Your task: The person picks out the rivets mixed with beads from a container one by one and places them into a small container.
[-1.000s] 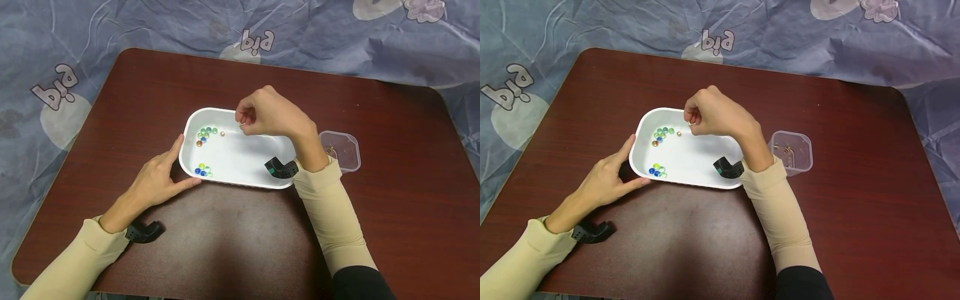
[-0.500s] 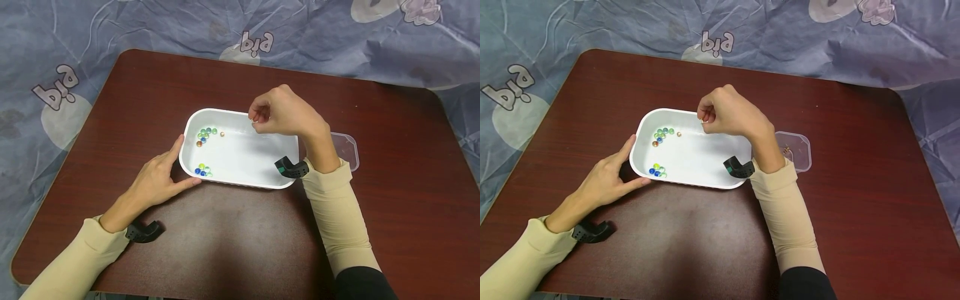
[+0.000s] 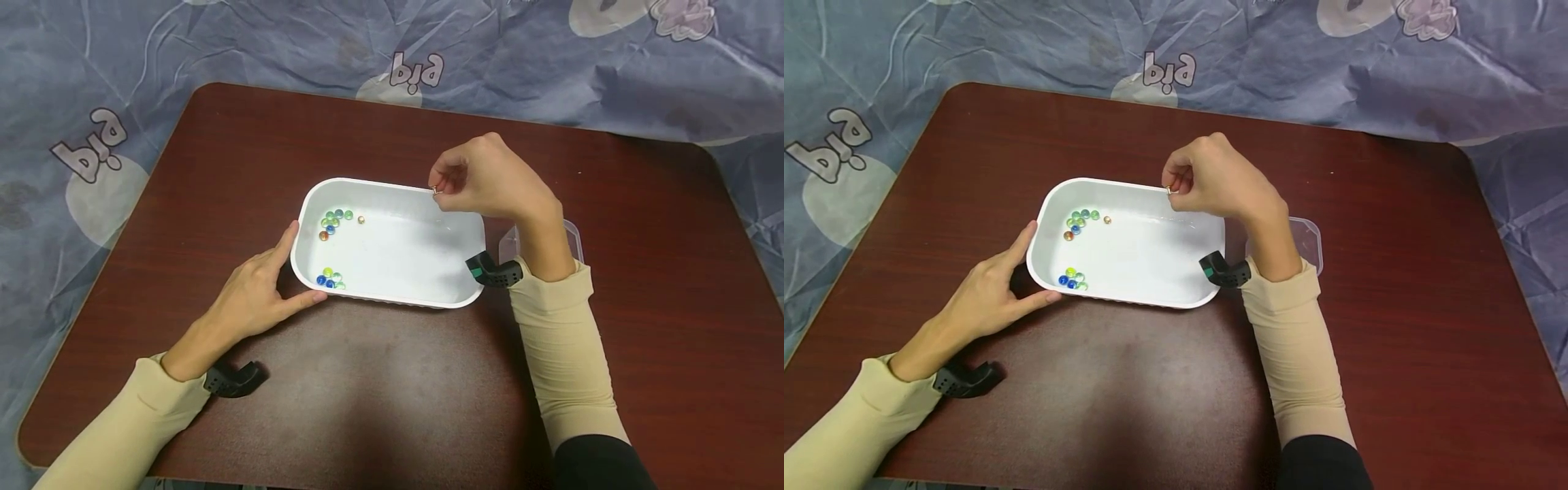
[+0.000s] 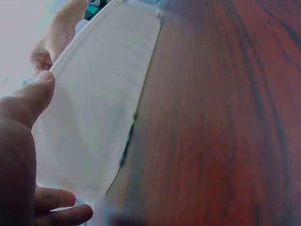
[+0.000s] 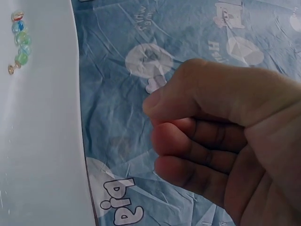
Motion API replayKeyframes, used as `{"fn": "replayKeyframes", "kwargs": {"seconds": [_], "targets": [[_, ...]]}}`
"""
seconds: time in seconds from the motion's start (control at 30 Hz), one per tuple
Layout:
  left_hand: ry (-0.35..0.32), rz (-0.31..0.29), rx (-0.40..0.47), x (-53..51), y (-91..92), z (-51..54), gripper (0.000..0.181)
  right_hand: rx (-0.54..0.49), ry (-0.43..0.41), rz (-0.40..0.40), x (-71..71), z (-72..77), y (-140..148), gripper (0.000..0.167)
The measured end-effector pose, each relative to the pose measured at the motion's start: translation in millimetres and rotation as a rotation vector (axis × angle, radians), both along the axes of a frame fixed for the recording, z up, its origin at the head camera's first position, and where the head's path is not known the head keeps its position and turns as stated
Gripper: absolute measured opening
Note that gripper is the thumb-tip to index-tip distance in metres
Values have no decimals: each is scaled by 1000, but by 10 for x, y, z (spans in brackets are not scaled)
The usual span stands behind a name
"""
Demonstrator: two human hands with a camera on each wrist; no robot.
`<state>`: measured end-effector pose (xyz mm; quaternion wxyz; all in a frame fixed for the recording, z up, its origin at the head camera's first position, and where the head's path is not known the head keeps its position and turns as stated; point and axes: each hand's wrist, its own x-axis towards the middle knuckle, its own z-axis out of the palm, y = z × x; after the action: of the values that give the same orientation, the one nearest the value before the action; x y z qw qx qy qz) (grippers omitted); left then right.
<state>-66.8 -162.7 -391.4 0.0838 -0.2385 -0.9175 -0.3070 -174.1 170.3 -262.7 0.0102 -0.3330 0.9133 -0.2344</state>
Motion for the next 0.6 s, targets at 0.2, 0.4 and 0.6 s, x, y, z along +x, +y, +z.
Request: {"fn": "replayKeyframes", "kwargs": {"seconds": [0.2,0.4,0.6], "targets": [[9,-2,16,-3,1,-20,103,-24,27,-16,3,-4,138,12],[23,-9,22,-5,1,-26,102,-39,19,-78,42,22,274,13],[25,-12,17,-2,-5,-24,103,-42,19,-130,75,53,380,12]]}}
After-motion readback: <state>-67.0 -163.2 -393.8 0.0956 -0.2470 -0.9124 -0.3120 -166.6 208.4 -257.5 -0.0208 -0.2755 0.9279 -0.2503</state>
